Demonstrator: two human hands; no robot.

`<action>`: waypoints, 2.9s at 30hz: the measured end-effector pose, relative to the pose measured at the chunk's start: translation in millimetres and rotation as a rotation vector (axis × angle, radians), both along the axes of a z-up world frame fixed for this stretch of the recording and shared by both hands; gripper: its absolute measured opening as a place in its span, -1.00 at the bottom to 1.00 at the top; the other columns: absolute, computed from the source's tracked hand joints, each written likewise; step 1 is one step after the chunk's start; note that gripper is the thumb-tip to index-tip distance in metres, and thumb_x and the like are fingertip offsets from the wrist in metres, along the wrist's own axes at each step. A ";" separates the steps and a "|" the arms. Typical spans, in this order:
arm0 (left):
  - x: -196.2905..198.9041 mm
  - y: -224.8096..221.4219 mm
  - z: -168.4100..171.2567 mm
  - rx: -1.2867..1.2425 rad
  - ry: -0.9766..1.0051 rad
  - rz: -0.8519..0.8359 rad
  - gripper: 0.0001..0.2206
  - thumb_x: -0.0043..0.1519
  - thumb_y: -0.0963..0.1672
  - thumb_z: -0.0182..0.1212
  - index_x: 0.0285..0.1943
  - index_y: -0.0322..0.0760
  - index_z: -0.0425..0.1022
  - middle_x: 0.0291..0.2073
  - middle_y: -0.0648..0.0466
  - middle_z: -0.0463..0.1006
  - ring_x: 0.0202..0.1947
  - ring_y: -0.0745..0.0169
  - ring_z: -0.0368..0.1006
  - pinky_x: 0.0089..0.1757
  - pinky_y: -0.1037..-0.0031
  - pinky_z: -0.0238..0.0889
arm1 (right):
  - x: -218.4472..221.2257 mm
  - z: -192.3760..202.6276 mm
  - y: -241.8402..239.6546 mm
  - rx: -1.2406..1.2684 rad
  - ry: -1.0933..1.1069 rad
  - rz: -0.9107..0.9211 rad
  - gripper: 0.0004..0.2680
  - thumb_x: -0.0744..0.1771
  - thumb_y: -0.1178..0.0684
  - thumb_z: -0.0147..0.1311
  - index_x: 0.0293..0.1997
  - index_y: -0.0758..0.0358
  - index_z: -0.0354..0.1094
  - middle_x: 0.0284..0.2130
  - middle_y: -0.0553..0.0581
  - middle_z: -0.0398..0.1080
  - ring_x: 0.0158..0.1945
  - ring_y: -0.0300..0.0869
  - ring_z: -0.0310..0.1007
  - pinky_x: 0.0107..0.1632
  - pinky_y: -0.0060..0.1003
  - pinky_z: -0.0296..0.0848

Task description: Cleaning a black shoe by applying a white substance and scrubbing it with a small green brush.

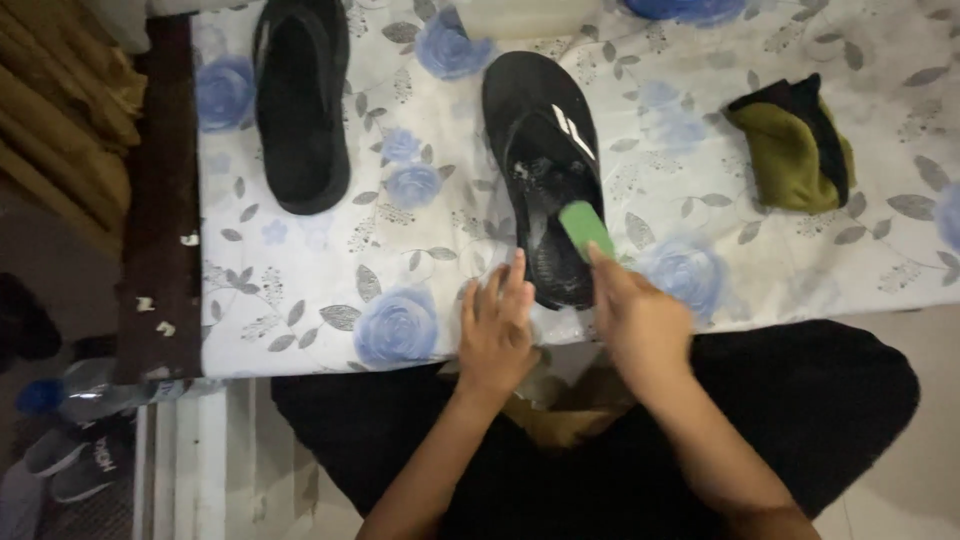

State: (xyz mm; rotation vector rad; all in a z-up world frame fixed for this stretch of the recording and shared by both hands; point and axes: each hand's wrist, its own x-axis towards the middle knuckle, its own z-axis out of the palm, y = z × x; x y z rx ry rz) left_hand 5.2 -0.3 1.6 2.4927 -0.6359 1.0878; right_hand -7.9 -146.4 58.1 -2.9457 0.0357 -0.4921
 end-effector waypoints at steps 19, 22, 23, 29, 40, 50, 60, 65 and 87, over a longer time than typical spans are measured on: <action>-0.8 2.5 -20.4 0.091 0.078 0.032 -0.54 0.30 -0.05 -0.49 0.35 -0.34 -0.32 0.20 -0.09 0.21 0.04 -0.01 0.32 0.01 0.07 0.08 | -32.6 30.8 -0.9 0.136 0.242 0.093 -0.90 0.21 -0.01 0.01 -0.28 -0.14 0.38 -0.70 0.10 0.38 -0.63 0.06 0.40 -0.57 -0.07 0.35; -0.4 1.8 -11.6 0.134 0.038 0.060 -0.42 0.17 -0.31 -0.20 0.36 -0.30 -0.34 0.15 -0.06 0.27 -0.01 0.00 0.36 -0.03 0.09 0.15 | -24.5 22.9 -12.9 -0.017 0.399 -0.052 -0.88 0.25 -0.14 -0.08 -0.29 -0.19 0.38 -0.68 0.14 0.39 -0.57 0.14 0.41 -0.52 -0.02 0.37; 0.1 0.9 -10.4 0.122 0.022 0.069 -0.41 0.16 -0.32 -0.18 0.36 -0.29 -0.31 0.15 -0.05 0.28 -0.01 0.01 0.36 -0.03 0.09 0.15 | -14.1 22.3 -7.6 0.033 0.244 -0.005 -0.90 0.25 -0.03 -0.04 -0.26 -0.08 0.39 -0.68 0.16 0.38 -0.59 0.11 0.40 -0.54 -0.05 0.36; 0.3 -0.3 -9.6 0.156 -0.004 0.111 -0.44 0.15 -0.34 -0.13 0.33 -0.35 -0.21 0.14 -0.04 0.29 -0.01 0.09 0.38 -0.04 0.17 0.20 | -22.5 25.3 8.2 0.158 0.220 0.122 -0.89 0.25 -0.02 -0.04 -0.24 -0.07 0.36 -0.62 0.14 0.40 -0.55 0.09 0.42 -0.50 -0.02 0.35; -2.9 2.0 -17.9 0.195 0.075 0.110 -0.48 0.12 -0.36 -0.10 0.29 -0.47 -0.08 0.07 -0.10 0.33 -0.08 0.04 0.42 -0.07 0.16 0.22 | -17.8 10.6 11.8 0.263 0.187 0.150 -0.84 0.26 0.04 -0.05 -0.13 -0.04 0.34 -0.65 0.23 0.37 -0.57 0.17 0.39 -0.50 0.05 0.31; -1.9 0.4 -14.2 0.183 0.079 0.104 -0.48 0.15 -0.34 -0.15 0.32 -0.45 -0.15 0.16 -0.05 0.26 -0.03 0.05 0.38 -0.04 0.14 0.18 | -15.7 9.8 9.2 0.064 0.171 0.076 -0.87 0.28 0.01 -0.07 -0.14 -0.06 0.34 -0.69 0.18 0.36 -0.62 0.10 0.39 -0.53 -0.04 0.34; -2.1 2.7 -18.5 0.154 0.089 0.073 -0.45 0.16 -0.32 -0.14 0.35 -0.39 -0.20 0.20 -0.06 0.21 -0.02 -0.01 0.37 -0.03 0.09 0.15 | -9.3 3.9 -1.3 0.077 0.123 0.069 -0.92 0.28 0.02 -0.03 -0.22 -0.04 0.37 -0.71 0.19 0.34 -0.61 0.08 0.39 -0.52 -0.05 0.34; -1.6 2.3 -19.0 0.171 0.099 0.074 -0.43 0.13 -0.34 -0.14 0.35 -0.40 -0.22 0.21 -0.06 0.18 -0.01 -0.02 0.36 -0.03 0.08 0.15 | -23.0 24.1 -8.2 0.067 0.259 0.051 -0.91 0.28 -0.05 -0.04 -0.25 -0.13 0.39 -0.72 0.14 0.36 -0.60 0.07 0.40 -0.52 -0.07 0.37; 1.0 -0.2 -11.9 0.152 -0.001 0.099 -0.52 0.17 -0.31 -0.20 0.31 -0.42 -0.12 0.11 -0.07 0.32 -0.07 0.03 0.41 -0.08 0.14 0.21 | -32.6 20.1 -1.2 0.020 0.349 -0.085 -0.85 0.25 -0.13 -0.07 -0.20 -0.20 0.40 -0.74 0.20 0.35 -0.58 0.15 0.41 -0.49 0.01 0.38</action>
